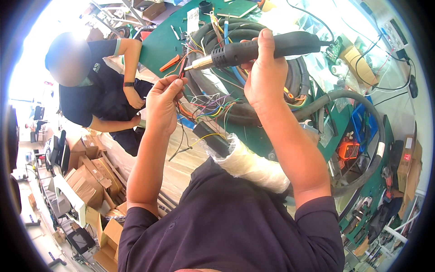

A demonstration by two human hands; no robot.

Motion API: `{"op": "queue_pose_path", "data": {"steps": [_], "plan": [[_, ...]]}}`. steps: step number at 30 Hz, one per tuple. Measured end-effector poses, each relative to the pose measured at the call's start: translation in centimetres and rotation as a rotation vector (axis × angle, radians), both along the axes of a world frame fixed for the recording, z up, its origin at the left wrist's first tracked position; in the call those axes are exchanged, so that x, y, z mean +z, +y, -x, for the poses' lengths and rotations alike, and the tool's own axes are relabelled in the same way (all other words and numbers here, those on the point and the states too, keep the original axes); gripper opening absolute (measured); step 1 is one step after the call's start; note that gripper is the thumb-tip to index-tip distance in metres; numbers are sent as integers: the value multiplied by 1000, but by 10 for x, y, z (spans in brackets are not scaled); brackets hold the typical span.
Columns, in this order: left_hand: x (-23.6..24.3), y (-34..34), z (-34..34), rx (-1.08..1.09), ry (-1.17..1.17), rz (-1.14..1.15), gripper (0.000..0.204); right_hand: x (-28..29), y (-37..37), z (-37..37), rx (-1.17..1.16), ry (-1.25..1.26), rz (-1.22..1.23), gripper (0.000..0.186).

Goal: The person prepares and applies heat-shrink tubing to individual wires within a bundle, using a heat gun to seal the connections.

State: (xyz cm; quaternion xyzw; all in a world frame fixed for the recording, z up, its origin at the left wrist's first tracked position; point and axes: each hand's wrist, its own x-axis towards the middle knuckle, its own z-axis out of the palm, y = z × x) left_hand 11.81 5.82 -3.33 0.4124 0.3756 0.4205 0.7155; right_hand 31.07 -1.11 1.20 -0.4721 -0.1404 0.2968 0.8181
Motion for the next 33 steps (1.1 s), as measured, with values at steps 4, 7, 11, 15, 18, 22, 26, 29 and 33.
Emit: {"op": "queue_pose_path", "data": {"steps": [4, 7, 11, 15, 18, 22, 26, 29, 33], "plan": [[1, -1, -1, 0, -5, 2, 24, -1, -3, 0, -9, 1, -4, 48], [-1, -1, -2, 8, -8, -1, 23, -4, -5, -1, -10, -2, -1, 46], [-1, -2, -1, -2, 6, -12, 18, -5, -6, -1, -24, -5, -2, 46], [-1, -2, -1, -3, 5, -15, 19, -6, -8, -1, 3, 22, -39, 41], [0, -3, -3, 7, 1, -13, 18, -5, -10, -1, 10, 34, -31, 39], [-4, -1, -2, 29, 16, -34, 20, -6, -10, -4, 2, -2, -30, 48], [-6, 0, -1, 27, 50, -39, 21, -10, -10, -7, -10, 16, -69, 47], [-5, -1, -1, 32, 47, -36, 23, -7, -12, -5, -10, 11, -59, 45], [-3, -3, 0, 2, 27, -32, 25, -7, -14, -6, -18, -6, -36, 43]]}}
